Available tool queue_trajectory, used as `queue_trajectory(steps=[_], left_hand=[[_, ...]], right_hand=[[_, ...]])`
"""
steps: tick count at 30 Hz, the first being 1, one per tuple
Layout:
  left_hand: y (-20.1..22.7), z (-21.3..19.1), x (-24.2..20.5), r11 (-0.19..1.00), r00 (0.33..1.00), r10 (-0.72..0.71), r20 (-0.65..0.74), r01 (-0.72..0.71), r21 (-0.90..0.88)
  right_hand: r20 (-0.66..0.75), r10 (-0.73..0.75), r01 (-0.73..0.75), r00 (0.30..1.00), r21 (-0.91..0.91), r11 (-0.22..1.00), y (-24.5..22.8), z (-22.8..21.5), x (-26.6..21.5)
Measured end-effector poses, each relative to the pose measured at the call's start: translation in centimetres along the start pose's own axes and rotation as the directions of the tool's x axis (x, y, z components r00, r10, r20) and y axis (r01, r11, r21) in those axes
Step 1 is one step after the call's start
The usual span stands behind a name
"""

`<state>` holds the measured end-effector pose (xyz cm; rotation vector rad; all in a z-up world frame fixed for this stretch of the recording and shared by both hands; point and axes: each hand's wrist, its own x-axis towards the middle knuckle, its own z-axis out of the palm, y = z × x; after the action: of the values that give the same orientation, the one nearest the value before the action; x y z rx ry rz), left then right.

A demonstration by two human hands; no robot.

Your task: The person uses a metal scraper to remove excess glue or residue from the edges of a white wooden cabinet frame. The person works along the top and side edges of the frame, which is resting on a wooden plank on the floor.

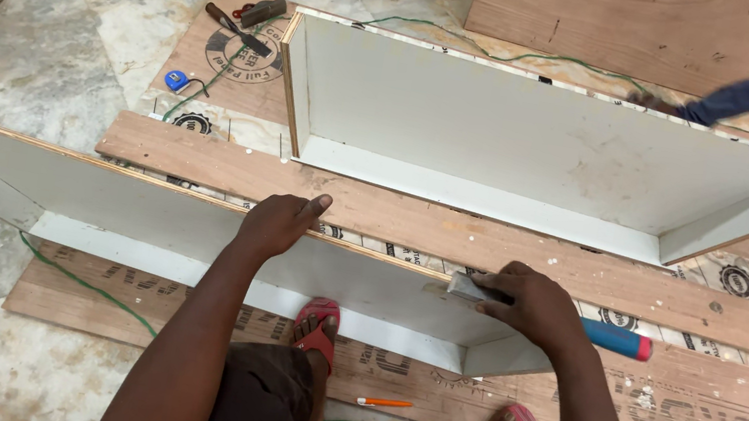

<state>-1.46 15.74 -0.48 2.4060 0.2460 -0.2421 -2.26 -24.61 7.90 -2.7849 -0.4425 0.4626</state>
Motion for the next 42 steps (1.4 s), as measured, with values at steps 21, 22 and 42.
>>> queue_trajectory(steps=[21,22,42], left_hand=[[8.3,4.7,-1.3,0.943,0.929,0.299,0.219,-0.322,0.079],[8.8,4.9,-1.5,0.942,0.925,0.303,0.228,-0.327,0.072],[12.8,7.9,-1.7,0.855,0.895,0.335,0.293,-0.42,0.306]], right_hand=[[-0.024,0.018,-0.018,1.0,-0.03,0.999,-1.9,1.0,-0.6],[-0.035,0.007,-0.008,0.999,-0.038,0.999,-2.0,1.2,-0.6],[-0.105,-0.091,0.092,0.99,0.007,0.996,-1.2,2.3,-0.1]])
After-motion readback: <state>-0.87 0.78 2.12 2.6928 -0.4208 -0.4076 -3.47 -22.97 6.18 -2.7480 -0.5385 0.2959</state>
